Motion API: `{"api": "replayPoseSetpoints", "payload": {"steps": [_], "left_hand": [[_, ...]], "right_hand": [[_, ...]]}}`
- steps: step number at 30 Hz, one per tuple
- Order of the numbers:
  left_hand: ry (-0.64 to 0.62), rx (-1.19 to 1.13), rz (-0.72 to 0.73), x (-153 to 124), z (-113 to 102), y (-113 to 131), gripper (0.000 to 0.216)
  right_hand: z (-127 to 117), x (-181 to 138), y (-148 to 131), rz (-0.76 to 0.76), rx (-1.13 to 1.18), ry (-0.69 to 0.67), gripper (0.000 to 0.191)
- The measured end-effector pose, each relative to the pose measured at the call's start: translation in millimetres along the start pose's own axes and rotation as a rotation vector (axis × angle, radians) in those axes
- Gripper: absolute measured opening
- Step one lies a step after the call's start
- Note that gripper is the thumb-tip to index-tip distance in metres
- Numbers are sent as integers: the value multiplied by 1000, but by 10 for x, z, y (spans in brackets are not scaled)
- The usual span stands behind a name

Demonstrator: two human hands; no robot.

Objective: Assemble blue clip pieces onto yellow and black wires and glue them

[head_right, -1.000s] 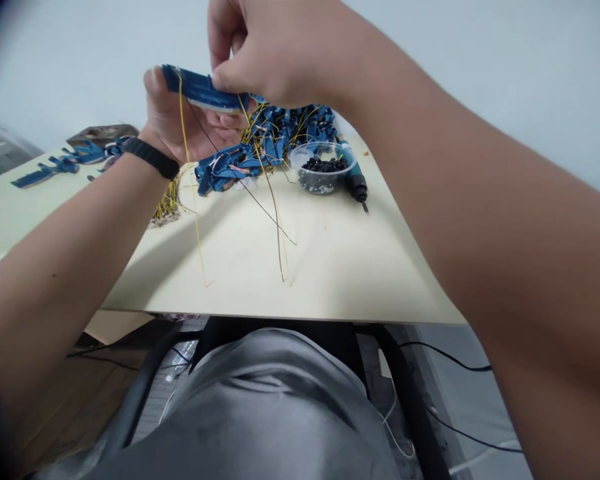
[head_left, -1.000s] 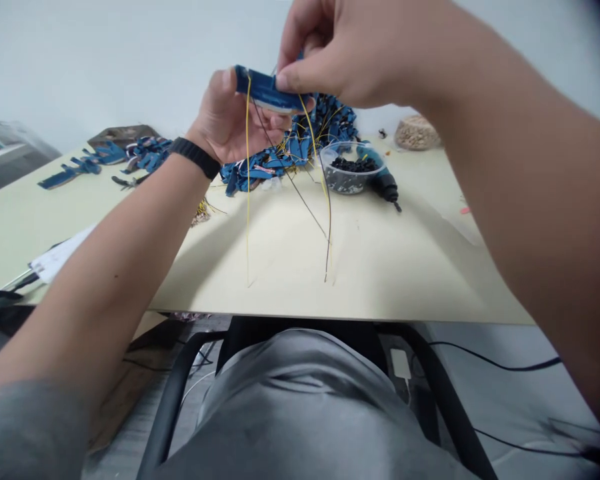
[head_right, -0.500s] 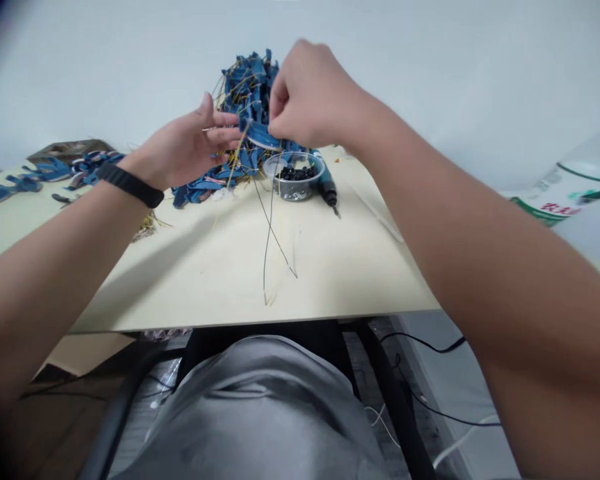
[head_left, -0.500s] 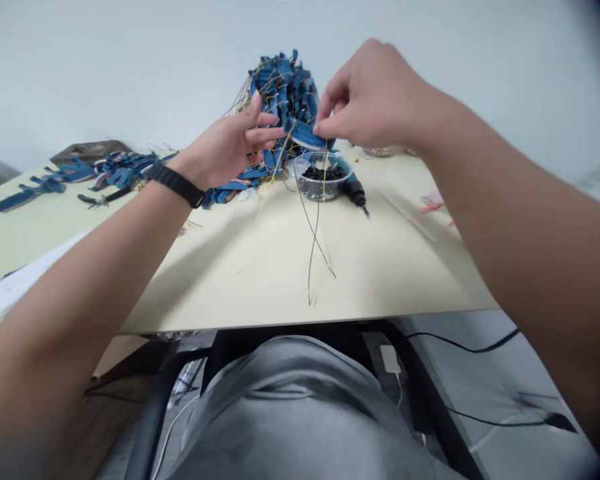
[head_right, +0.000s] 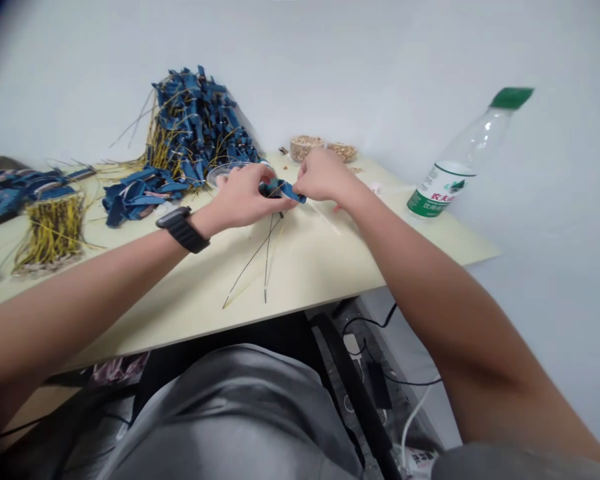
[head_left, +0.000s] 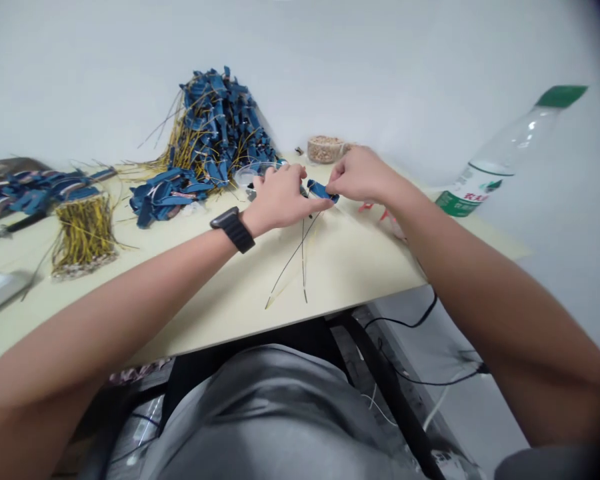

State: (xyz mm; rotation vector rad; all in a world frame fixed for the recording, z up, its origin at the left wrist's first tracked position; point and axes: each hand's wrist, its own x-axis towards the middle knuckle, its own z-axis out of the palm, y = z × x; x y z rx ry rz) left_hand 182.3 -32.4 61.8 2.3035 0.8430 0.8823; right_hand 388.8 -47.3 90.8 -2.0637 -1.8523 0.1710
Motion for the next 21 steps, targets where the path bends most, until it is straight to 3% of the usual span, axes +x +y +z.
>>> {"api": "replayPoseSetpoints", "payload": {"steps": [5,8,14,18,21], "left_hand": [[-3,395,-131,185,480,-5,75],[-51,458,-138,231,649,84,67],[-102,460,-98,222,819,103,54],[-119,417,-96,188,886,18,53],[-138,394,-122,171,916,-41,56]], "right_hand": [[51,-195,197,54,-24,13,30],[97,-285,307,71,-45,25,33],[212,-455,448,111,-39,55,31],[223,-603,622,47,51,46,19],[224,-761,750,7,101,76,23]]}}
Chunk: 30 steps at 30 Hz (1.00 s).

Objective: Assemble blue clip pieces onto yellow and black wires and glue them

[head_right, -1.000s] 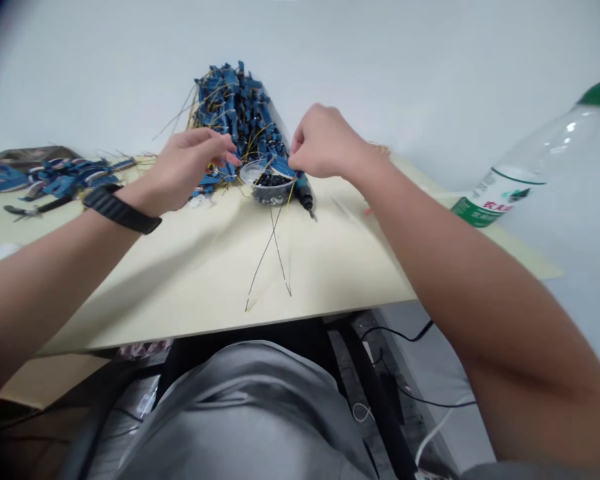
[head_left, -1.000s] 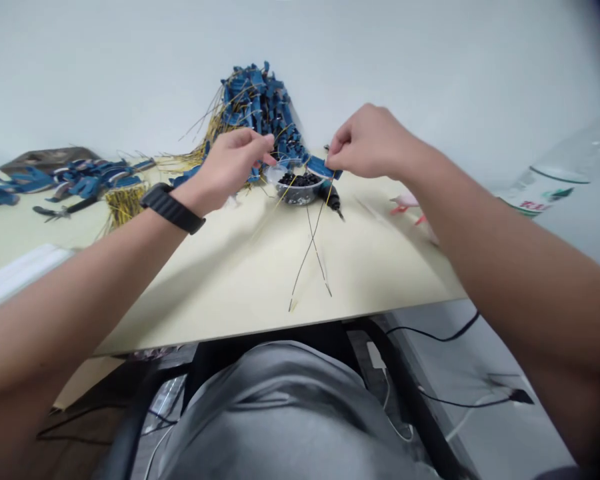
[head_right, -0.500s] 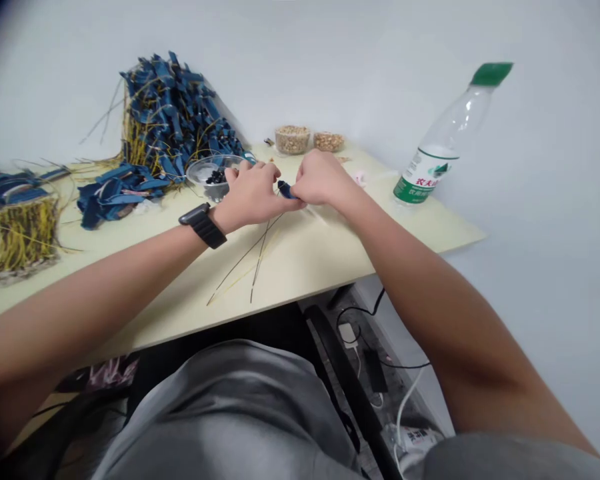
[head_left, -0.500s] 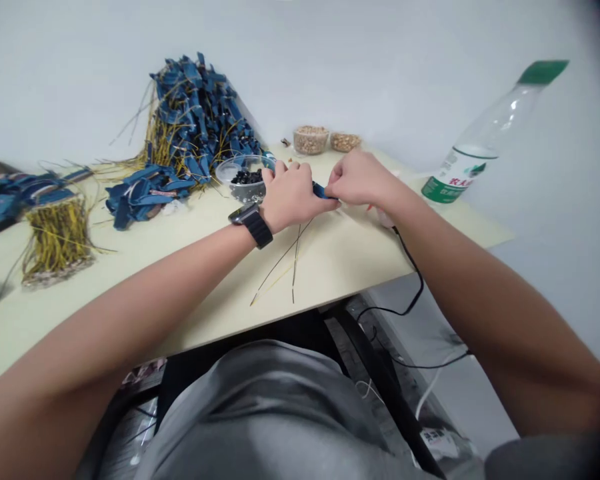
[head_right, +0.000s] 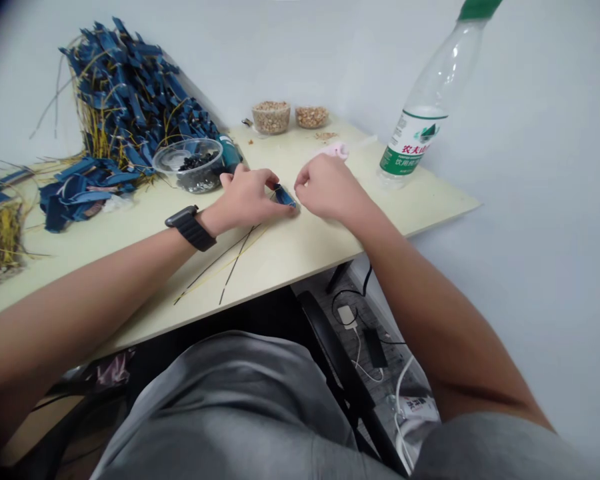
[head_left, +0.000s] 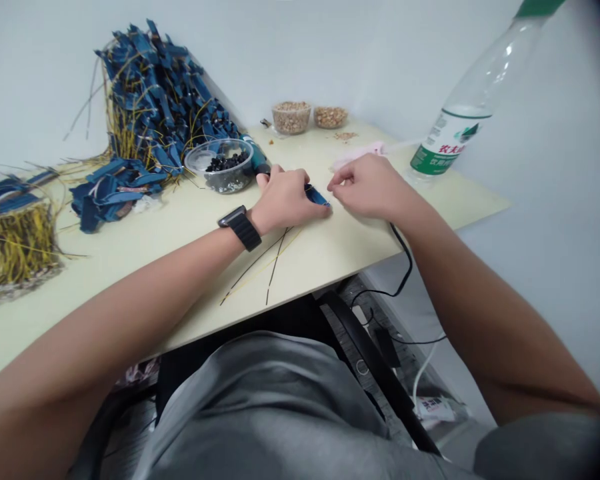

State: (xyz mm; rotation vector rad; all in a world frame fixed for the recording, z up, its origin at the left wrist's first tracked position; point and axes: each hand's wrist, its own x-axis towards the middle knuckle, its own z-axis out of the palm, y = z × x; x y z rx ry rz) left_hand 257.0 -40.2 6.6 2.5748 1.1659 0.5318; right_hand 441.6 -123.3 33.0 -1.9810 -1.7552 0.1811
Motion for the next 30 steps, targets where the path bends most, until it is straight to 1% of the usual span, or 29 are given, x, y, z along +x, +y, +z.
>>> {"api": "replayPoseSetpoints", "payload": {"steps": [4,8,14,21,26,30], "left_hand": [[-36,-30,-9,-3,26,-35,59],[-42,-51,-3,-10,24,-37,59],[-44,-45,-17,-16,15,-20,59],[-27,-48,-1,-4,43,-44,59],[-29,-39,-5,-9,34,-34,60],[-22,-46,1,-13,34,-39,59]], "right_hand": [[28,-200,94,67,19,9,34],[83,-291,175,42,78,33,32],[101,-324,196,90,118,20,31],[119,-327,140,78,129,17,31],[117,-328,145,79,118,7,26],[121,-325,157,56,108,6,27]]}}
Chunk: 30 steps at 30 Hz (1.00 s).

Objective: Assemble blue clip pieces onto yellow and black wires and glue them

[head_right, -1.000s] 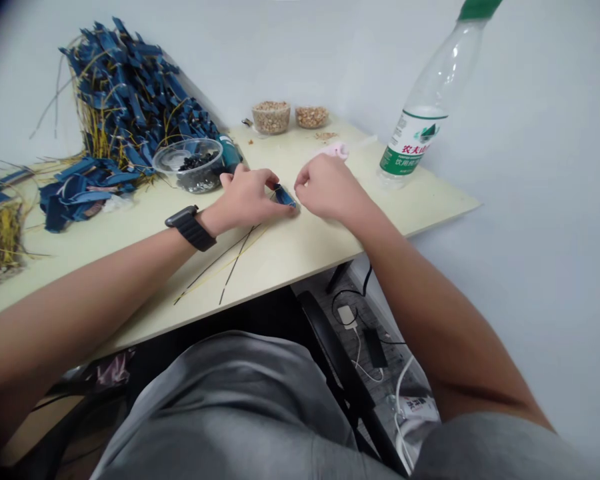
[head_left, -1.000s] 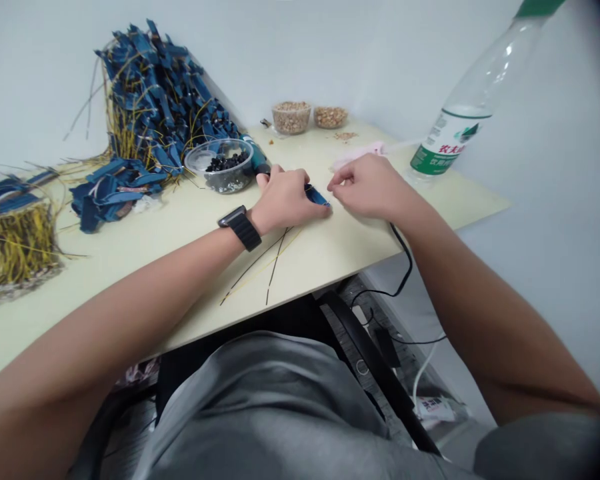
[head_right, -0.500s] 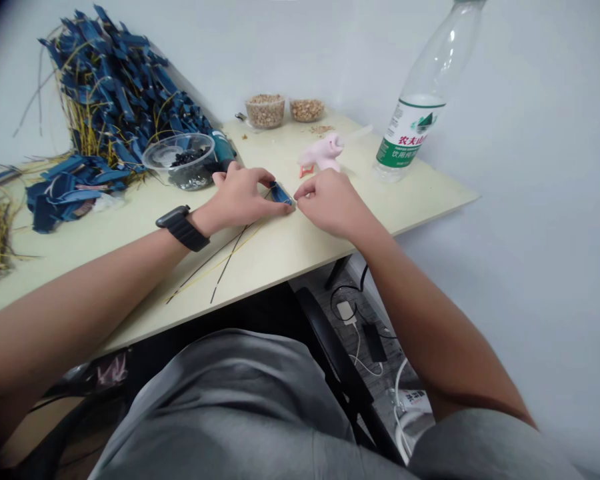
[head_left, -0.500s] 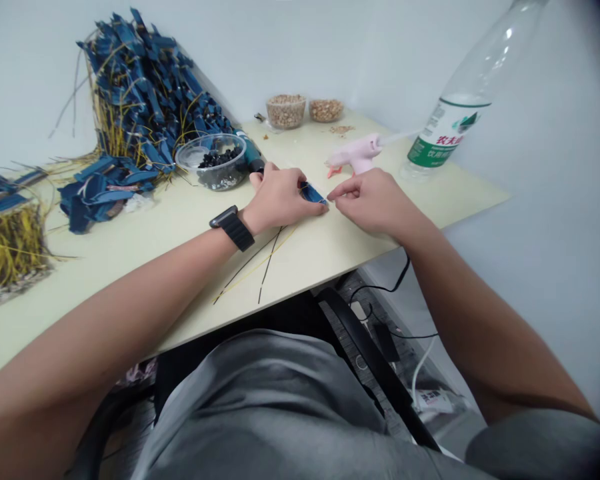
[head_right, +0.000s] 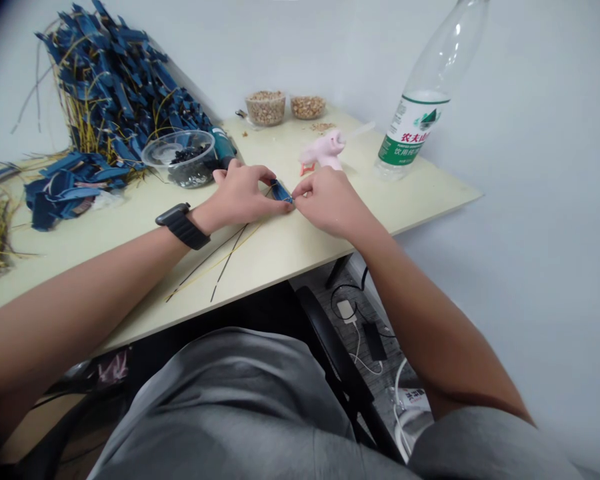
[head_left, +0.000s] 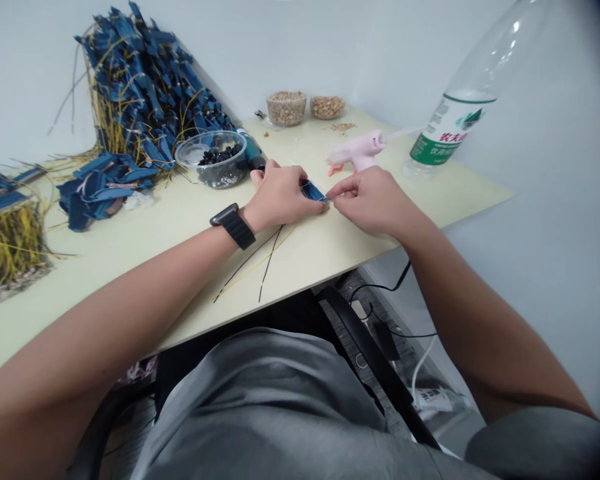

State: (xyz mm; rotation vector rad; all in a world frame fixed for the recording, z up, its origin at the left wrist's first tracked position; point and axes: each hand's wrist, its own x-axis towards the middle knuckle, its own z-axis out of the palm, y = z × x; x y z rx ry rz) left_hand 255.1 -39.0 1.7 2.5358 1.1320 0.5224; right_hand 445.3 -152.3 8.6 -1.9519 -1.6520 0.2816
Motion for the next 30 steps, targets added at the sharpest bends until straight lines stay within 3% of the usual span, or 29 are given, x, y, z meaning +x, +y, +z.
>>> {"api": "replayPoseSetpoints", "payload": {"steps": [10,17,30], "left_hand": [[-1,-17,-6,4,9,-8,57],[-5,-68,-13,-18,0,-1,75],[-45,-44,10,-41,-54,20,37]], "right_hand": [[9,-3,-15,-24,-23,3,27],[6,-13,-18,-21,-24,0,26],[4,-5,-3,-27,-39,-5,31]]}}
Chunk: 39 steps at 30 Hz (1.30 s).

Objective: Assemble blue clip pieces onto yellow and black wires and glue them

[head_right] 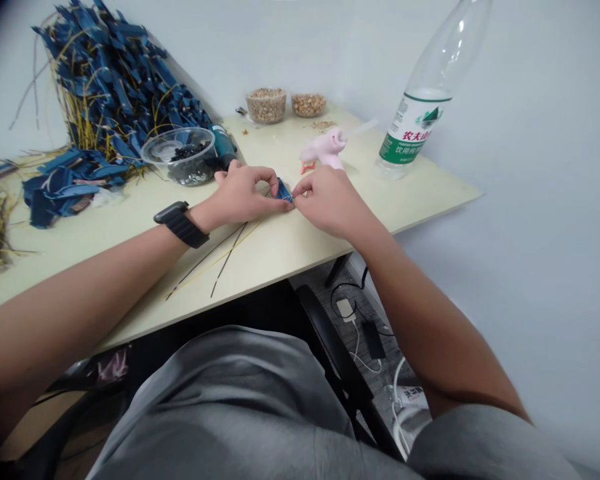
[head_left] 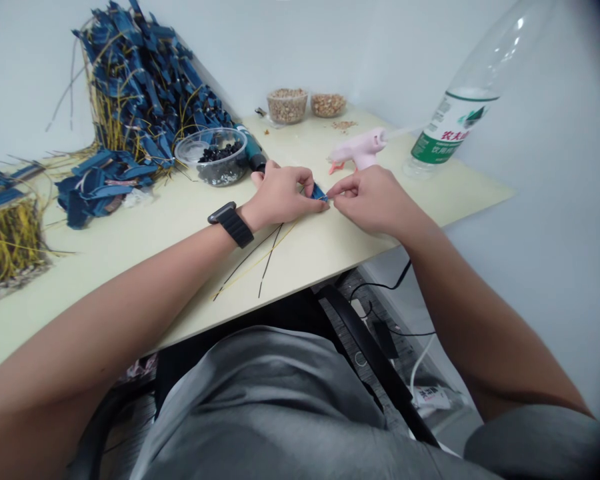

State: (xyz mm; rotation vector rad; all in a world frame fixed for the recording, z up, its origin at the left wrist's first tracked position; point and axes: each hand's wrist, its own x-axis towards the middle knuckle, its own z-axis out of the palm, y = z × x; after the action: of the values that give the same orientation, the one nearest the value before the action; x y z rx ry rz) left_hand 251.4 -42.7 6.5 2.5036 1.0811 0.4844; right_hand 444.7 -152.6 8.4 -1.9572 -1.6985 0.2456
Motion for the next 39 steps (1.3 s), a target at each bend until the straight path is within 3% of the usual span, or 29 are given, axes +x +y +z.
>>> {"api": "replayPoseSetpoints", "payload": {"steps": [24,34,39], "left_hand": [[13,-8,-26,72,43,-50,64],[52,-15,-28,95,131,26,75],[81,-7,-30,108,186,61,75]], "right_hand": [[-75,-49,-31,33,-4,28,34],[-147,-107,181,70,4,88,33],[-157,-129,149,84,-11,84,34]]}}
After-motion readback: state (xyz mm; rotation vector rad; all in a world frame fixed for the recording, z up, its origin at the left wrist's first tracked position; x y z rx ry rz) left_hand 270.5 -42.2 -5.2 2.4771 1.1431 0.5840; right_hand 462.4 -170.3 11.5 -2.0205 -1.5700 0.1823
